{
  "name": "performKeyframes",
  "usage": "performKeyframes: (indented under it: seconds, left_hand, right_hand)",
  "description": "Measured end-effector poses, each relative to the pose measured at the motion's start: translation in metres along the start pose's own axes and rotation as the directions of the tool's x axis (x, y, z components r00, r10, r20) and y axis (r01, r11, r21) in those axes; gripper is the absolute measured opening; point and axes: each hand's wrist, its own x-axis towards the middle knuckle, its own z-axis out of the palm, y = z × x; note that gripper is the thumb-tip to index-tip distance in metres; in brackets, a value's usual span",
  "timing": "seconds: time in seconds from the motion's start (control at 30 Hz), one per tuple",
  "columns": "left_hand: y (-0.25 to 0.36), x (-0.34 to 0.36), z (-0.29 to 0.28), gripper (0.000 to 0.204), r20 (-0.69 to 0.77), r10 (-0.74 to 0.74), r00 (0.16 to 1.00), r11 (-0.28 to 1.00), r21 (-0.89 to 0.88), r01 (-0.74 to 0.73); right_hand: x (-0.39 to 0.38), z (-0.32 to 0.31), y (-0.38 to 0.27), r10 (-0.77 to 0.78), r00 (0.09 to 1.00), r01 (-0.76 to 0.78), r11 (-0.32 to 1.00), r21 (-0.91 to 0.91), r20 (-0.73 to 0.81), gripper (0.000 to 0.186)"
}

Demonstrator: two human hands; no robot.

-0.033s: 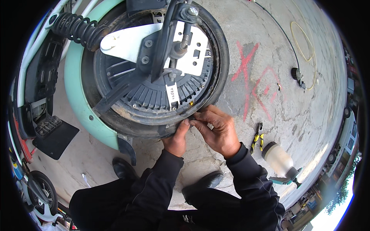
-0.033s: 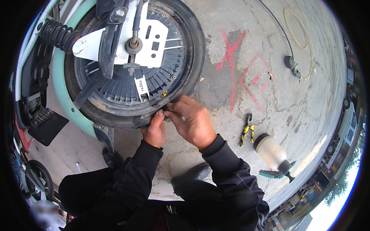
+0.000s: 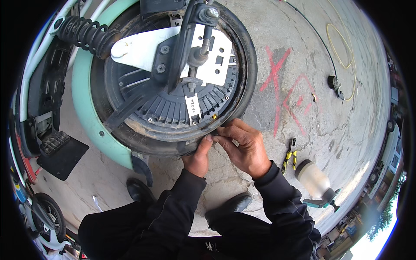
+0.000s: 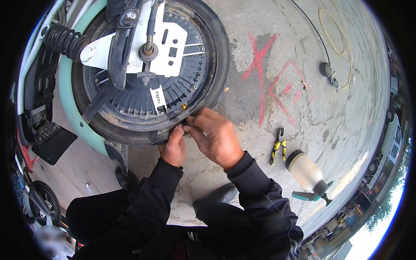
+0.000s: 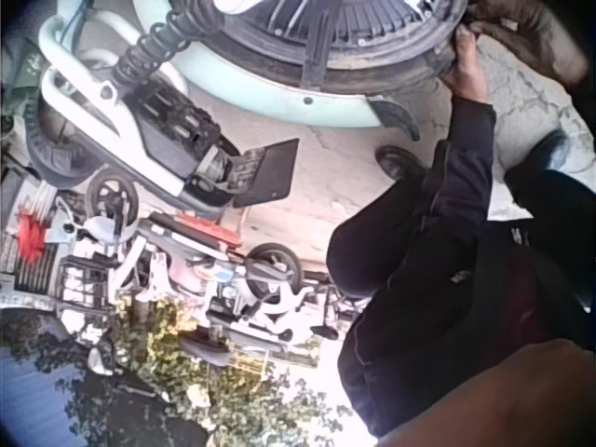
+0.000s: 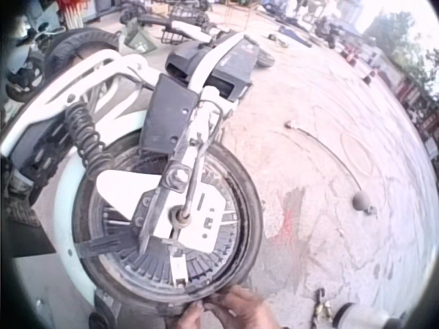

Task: The person inspects the rear tire of a mint-green electric scooter, retrieves pliers from a nearby shop, and uses them to remove small metal clips from the tire bead. The person repeatedly manipulates the tire and clips with both hands and the pliers.

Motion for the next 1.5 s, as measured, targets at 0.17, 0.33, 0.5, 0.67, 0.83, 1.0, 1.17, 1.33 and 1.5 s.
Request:
performKeyframes:
  seconds: [0.17, 0.33, 0.5, 0.67, 0.83, 1.0, 1.17, 1.33, 1.5]
  left_hand:
    - [0.002, 0.000, -0.003, 0.050, 0.022, 0.019, 1.000, 0.999, 0.038, -0.020]
    - [0.002, -0.001, -0.008, 0.050, 0.016, 0.045, 0.999, 0.999, 0.028, -0.045]
    - [0.002, 0.001, -0.007, 0.050, 0.028, 0.028, 0.999, 0.999, 0.024, -0.028]
    - [0.002, -0.001, -0.005, 0.052, -0.012, 0.027, 1.000, 0.999, -0.031, -0.027]
    - [0.002, 0.001, -0.002, 0.054, -0.011, 0.024, 1.000, 0.998, -0.053, -0.024]
    - [0.005, -0.004, 0.011, 0.055, -0.133, 0.045, 0.990, 0.988, -0.143, -0.065]
    - [0.023, -0.010, 0.016, 0.057, -0.243, -0.048, 0.969, 0.982, -0.190, 0.001]
    - [0.032, -0.012, 0.020, 0.055, -0.328, -0.115, 0.938, 0.993, -0.015, 0.116]
    - [0.039, -0.006, 0.002, 0.051, -0.294, -0.119, 0.948, 0.983, 0.100, 0.154]
  right_hand:
    - [0.008, -0.010, -0.004, 0.014, 0.996, -0.014, 1.000, 0.002, 0.089, 0.014]
    - [0.013, -0.013, -0.003, 0.064, 0.984, -0.056, 0.997, -0.050, 0.168, 0.012]
    - [0.007, -0.001, -0.007, 0.075, 0.996, -0.074, 0.997, -0.024, 0.037, 0.012]
    - [0.001, 0.009, -0.012, 0.217, 0.976, -0.216, 0.975, 0.042, -0.022, 0.013]
    - [0.002, 0.009, -0.009, 0.219, 0.975, -0.216, 0.973, 0.085, -0.027, 0.013]
    - [0.004, 0.006, -0.005, 0.278, 0.959, -0.282, 0.954, 0.099, 0.053, 0.012]
    - [0.001, 0.006, -0.004, 0.213, 0.977, -0.213, 0.971, 0.105, 0.010, 0.014]
    - [-0.002, 0.010, -0.007, 0.204, 0.978, -0.201, 0.976, 0.085, -0.034, 0.014]
    - [-0.007, 0.017, -0.014, 0.180, 0.980, -0.173, 0.981, 0.091, -0.084, 0.011]
